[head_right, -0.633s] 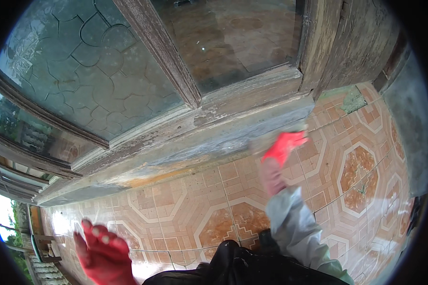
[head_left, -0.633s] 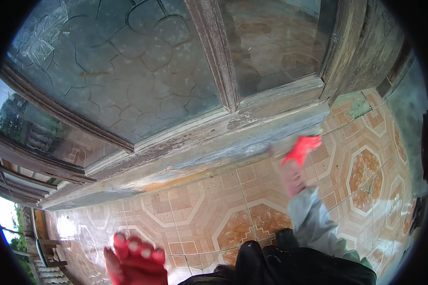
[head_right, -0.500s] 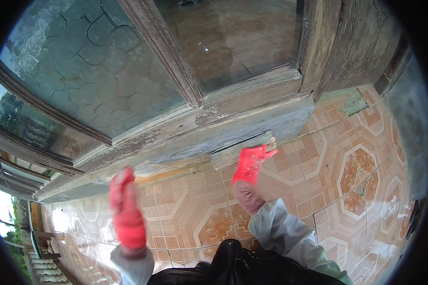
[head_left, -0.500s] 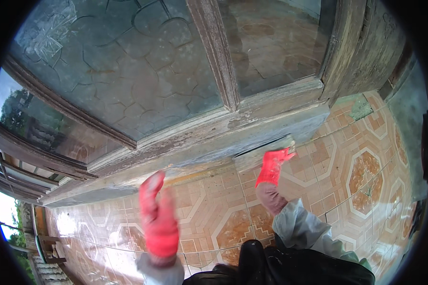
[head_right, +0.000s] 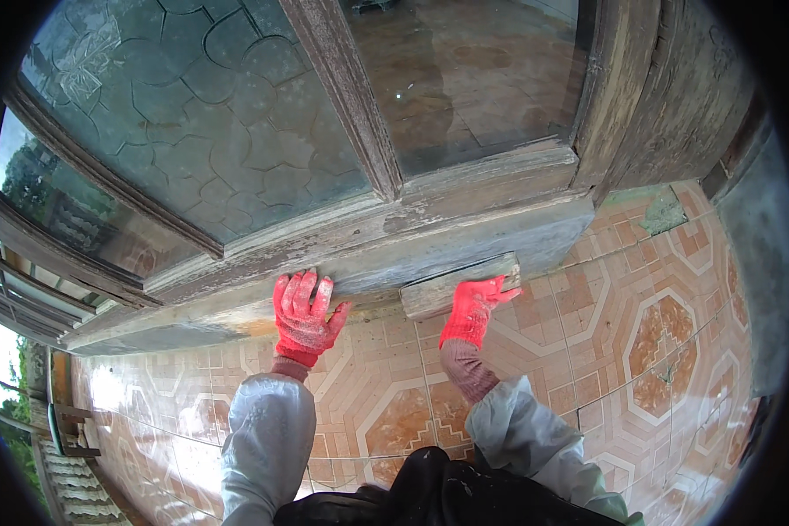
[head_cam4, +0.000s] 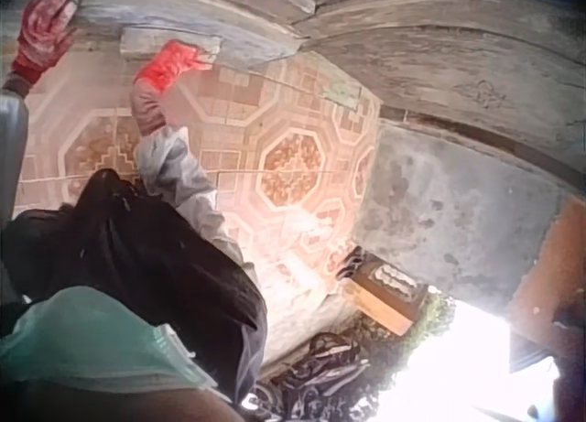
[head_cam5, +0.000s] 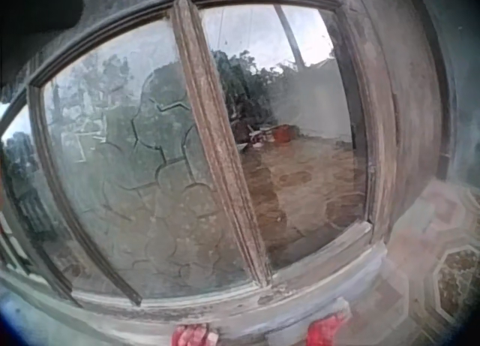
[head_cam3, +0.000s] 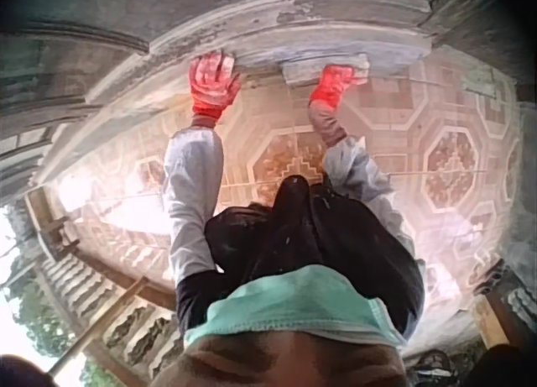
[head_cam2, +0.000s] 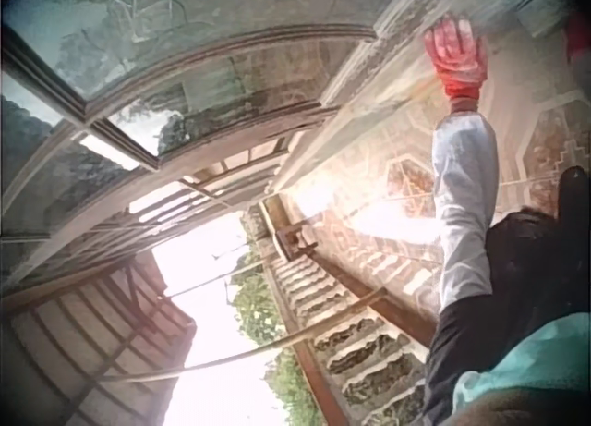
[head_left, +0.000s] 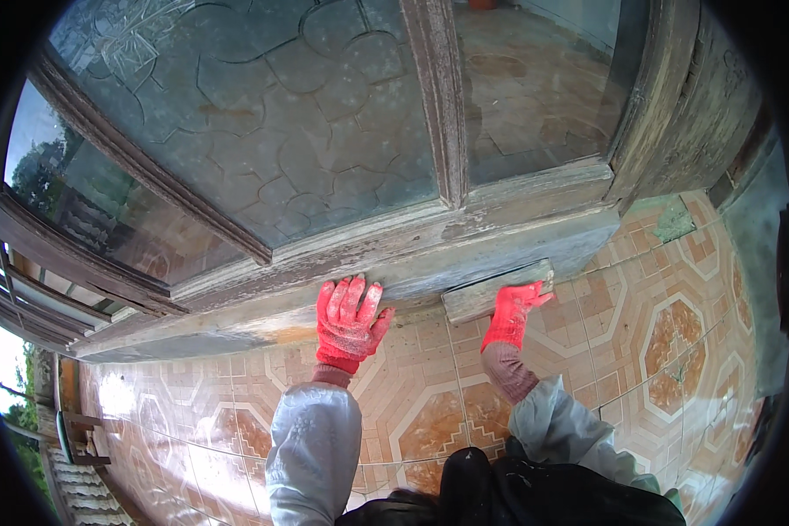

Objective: The person sands the wooden frame of a window using a sanding block.

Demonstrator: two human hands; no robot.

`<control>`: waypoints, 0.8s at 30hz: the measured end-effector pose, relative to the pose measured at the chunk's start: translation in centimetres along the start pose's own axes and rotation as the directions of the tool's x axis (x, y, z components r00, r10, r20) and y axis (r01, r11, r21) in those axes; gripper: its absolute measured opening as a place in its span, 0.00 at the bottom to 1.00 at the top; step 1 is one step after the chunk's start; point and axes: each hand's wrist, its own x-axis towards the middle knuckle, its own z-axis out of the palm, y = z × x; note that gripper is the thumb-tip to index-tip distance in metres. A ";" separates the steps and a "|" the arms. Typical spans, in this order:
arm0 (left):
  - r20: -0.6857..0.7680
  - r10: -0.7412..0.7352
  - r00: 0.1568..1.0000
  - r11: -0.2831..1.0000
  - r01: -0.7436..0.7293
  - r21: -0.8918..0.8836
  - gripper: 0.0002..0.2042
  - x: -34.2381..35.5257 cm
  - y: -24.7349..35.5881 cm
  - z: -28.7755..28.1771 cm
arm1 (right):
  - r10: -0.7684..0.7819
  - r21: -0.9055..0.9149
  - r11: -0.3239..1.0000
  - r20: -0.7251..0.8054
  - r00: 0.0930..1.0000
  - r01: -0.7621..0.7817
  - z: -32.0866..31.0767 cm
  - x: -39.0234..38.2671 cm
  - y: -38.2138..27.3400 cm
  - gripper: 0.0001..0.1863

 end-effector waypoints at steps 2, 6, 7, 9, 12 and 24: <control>-0.041 0.040 0.998 0.999 -0.040 0.000 0.28 0.0 -0.3 0.8 | 0.007 -0.081 0.997 0.017 1.000 -0.006 -0.9 0.6 1.6 0.23; -0.022 0.036 0.999 0.999 -0.035 0.039 0.26 -0.7 -1.2 0.1 | 0.034 -0.054 0.998 -0.082 0.996 -0.038 1.7 7.5 -7.3 0.31; -0.081 0.019 0.997 1.000 -0.018 0.024 0.23 0.1 -0.8 0.7 | 0.035 -0.168 0.984 -0.144 0.989 -0.059 0.7 9.7 -8.7 0.33; -0.122 -0.013 0.992 1.000 0.016 0.026 0.21 -0.1 -0.4 0.9 | 0.133 -0.087 0.985 -0.160 0.978 -0.148 3.3 6.7 -13.3 0.34; -0.141 -0.036 0.989 0.998 0.043 0.048 0.20 0.3 0.0 1.3 | 0.035 -0.053 0.998 -0.057 0.998 -0.038 2.7 2.9 -8.9 0.32; -0.089 -0.060 0.994 0.998 0.059 -0.016 0.26 0.5 0.5 0.6 | 0.045 -0.117 0.991 -0.171 0.984 -0.065 -1.8 13.3 -7.1 0.36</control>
